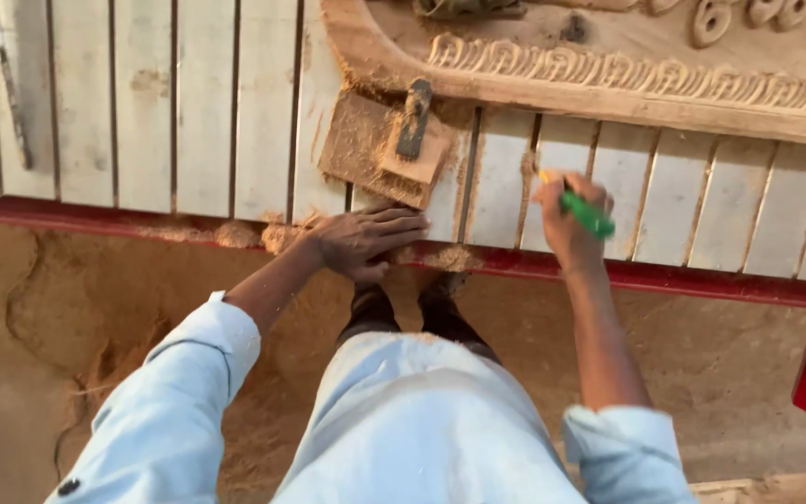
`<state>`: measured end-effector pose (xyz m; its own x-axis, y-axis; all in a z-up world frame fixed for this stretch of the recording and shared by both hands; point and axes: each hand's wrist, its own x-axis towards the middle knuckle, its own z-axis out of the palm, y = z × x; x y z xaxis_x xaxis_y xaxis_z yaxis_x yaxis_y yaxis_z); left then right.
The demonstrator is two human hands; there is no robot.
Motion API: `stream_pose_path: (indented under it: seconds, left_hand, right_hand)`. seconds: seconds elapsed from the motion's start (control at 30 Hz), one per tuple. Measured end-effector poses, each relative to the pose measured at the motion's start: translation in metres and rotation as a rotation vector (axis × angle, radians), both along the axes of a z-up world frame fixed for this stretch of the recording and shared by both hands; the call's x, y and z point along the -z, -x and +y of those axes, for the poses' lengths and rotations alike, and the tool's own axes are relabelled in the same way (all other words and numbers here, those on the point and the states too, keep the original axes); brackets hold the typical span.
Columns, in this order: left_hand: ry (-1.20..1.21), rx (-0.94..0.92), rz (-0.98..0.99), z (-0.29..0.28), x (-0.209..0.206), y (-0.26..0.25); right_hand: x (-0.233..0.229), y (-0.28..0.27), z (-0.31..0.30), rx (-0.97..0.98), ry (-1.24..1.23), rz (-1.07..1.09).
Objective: The person clears sawdust from the grooves of a metal slatted table using a handheld tool and wipes away accumulated dust along the edge by hand.
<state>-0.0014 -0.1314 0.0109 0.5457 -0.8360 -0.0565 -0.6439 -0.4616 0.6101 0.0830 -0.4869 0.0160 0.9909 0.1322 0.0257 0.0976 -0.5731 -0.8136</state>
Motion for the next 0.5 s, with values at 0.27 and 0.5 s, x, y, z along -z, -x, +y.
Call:
stream_pose_path:
  seconds: [0.27, 0.5]
  left_hand:
    - [0.035, -0.171, -0.107, -0.097, 0.031, -0.015]
    - [-0.123, -0.638, 0.014, -0.156, 0.024, -0.084]
  right_hand:
    - [-0.043, 0.060, 0.001, 0.070, -0.089, 0.081]
    - [-0.001, -0.029, 0.009, 0.058, -0.018, 0.141]
